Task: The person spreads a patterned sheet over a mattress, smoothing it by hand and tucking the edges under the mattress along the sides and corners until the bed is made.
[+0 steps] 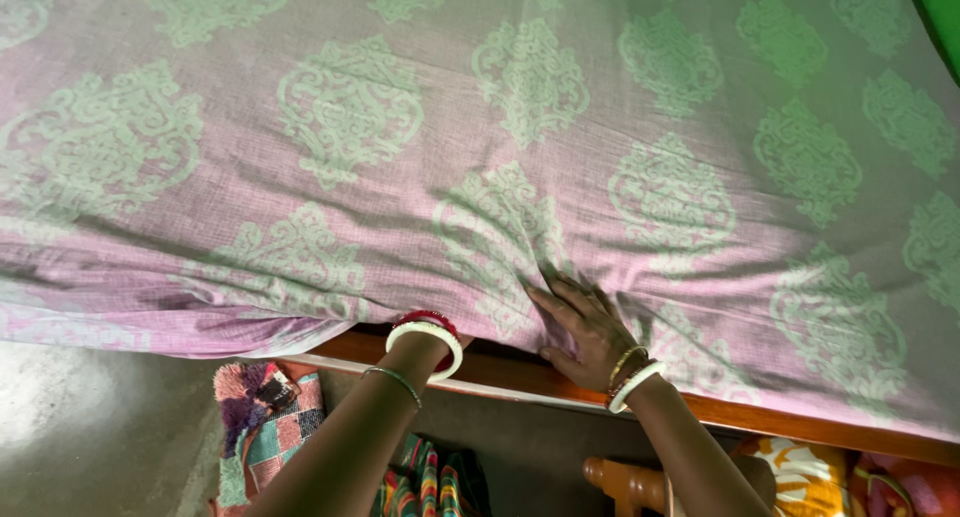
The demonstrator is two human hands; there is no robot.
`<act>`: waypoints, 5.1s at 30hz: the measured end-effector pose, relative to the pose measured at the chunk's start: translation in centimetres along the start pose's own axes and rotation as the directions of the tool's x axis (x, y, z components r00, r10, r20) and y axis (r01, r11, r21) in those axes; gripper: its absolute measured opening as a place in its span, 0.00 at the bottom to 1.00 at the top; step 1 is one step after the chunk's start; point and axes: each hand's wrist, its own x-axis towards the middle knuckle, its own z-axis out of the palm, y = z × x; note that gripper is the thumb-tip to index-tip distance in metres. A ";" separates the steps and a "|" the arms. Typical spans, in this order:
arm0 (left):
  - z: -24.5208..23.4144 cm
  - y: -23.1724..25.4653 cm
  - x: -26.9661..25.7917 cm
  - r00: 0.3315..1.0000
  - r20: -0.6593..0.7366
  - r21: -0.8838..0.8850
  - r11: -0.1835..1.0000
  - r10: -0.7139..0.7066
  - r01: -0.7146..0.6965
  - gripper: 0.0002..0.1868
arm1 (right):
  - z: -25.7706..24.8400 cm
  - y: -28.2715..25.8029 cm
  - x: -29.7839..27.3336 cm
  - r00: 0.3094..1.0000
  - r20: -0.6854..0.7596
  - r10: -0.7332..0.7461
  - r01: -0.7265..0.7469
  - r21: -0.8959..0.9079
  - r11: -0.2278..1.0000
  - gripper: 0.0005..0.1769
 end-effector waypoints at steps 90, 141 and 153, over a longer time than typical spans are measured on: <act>-0.3 -20.5 -7.3 0.968 -0.248 0.027 0.998 -0.040 0.048 0.42 | 2.8 -17.0 15.5 0.815 0.358 0.456 -0.411 -0.197 0.890 0.70; -1.5 -27.0 -8.2 0.988 -0.028 0.194 0.970 0.153 -0.145 0.62 | -0.6 -22.6 21.1 0.836 0.515 0.189 0.022 -0.376 0.926 0.72; -1.4 -27.7 -8.1 0.991 -0.038 0.164 0.979 0.130 -0.122 0.60 | 0.2 -22.3 22.2 0.826 0.546 0.140 0.052 -0.322 0.945 0.71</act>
